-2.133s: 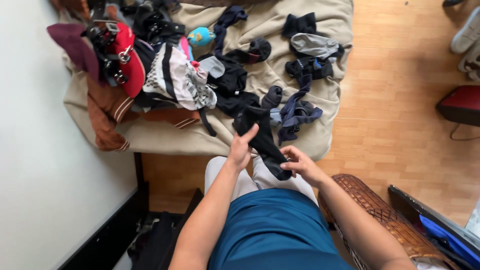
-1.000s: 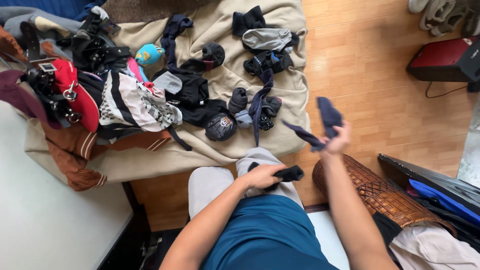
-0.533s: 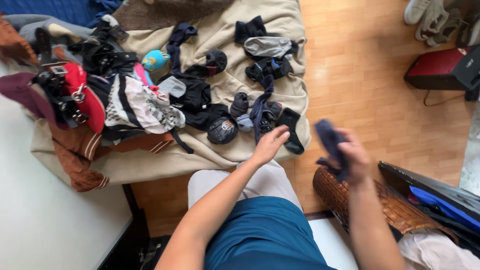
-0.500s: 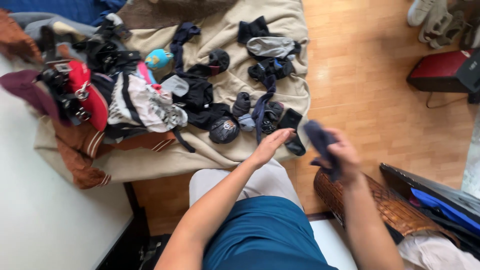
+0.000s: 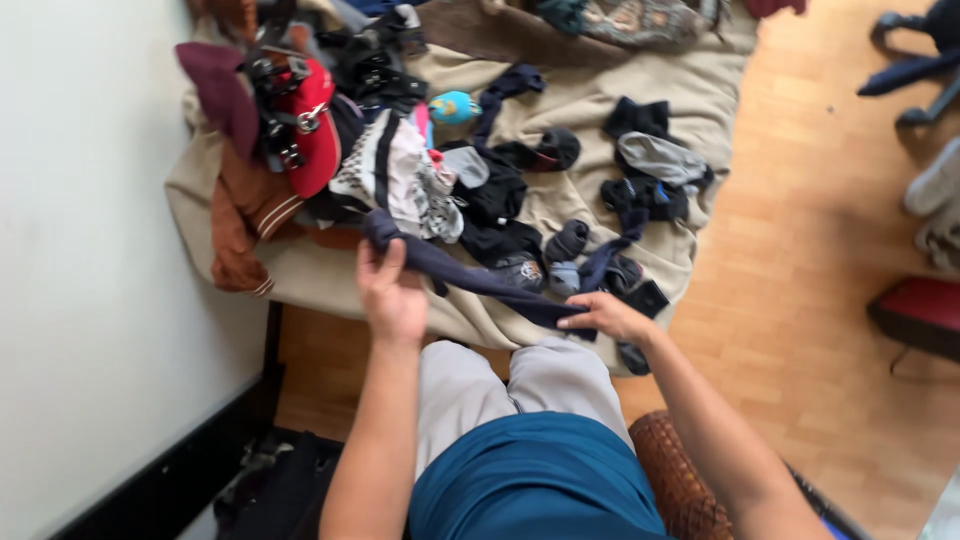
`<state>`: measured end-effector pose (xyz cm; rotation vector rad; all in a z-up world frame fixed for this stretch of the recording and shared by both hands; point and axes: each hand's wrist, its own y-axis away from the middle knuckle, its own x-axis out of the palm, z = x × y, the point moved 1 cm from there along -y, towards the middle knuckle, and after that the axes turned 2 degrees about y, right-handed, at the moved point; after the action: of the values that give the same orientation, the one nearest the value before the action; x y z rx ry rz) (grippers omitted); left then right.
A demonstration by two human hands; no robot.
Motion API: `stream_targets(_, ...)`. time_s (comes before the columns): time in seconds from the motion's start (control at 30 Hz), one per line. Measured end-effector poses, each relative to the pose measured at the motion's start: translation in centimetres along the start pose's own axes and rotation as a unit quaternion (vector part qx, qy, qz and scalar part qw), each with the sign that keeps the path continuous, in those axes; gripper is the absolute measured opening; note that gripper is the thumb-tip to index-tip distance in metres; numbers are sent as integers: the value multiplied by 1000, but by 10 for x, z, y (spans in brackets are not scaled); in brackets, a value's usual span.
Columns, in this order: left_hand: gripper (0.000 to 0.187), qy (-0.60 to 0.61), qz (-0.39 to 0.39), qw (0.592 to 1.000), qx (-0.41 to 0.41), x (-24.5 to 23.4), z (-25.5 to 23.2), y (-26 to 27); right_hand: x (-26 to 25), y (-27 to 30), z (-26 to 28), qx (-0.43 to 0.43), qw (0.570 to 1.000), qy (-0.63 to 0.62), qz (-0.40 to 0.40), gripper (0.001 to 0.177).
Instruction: The person sits on the floor next to a bed covered with a large pile of clothing and sorts items by type. They pick up socks and pair them, stretch out a belt, and stack shirts, jackets, and caps into separate groups on the bed.
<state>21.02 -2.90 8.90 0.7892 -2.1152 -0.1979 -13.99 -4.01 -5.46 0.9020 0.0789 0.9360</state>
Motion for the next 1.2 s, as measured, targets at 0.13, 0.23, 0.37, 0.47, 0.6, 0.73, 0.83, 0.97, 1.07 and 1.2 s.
stream_targets(0.13, 35, 16, -7, 999, 46, -28, -33, 6, -47, -88, 13, 32, 986, 165, -9, 19)
stream_targets(0.23, 35, -1, -48, 996, 70, -62, -29, 15, -86, -183, 20, -119, 872, 470, -66, 24)
stream_targets(0.37, 28, -65, -58, 996, 34, -96, -1, 37, -85, -286, 97, -153, 919, 294, -212, 41)
stream_targets(0.47, 21, -103, -72, 992, 0, -110, 14, 51, -82, -352, 120, -116, 921, 287, -238, 49)
stream_targets(0.6, 21, -230, -97, 968, -31, -122, 16, 71, -105, -431, 71, 38, 902, 356, -241, 59)
stream_targets(0.73, 25, -329, -108, 938, -15, -109, 6, 68, -65, -373, 123, 160, 878, 302, -334, 55)
stream_targets(0.83, 29, -425, -116, 897, 34, -94, -3, 69, -81, -360, 103, -129, 853, 284, -419, 39)
stream_targets(0.97, 27, -384, -81, 920, 20, -114, 30, 72, -59, -268, 146, -335, 838, 85, -422, 20)
stream_targets(1.07, 30, -275, -48, 958, -65, -115, 55, 73, -14, -162, 177, -319, 884, -65, -335, 20)
stream_targets(1.2, 52, -40, 21, 952, -302, -38, 37, 59, 63, -21, 202, -359, 923, -82, -109, 27)
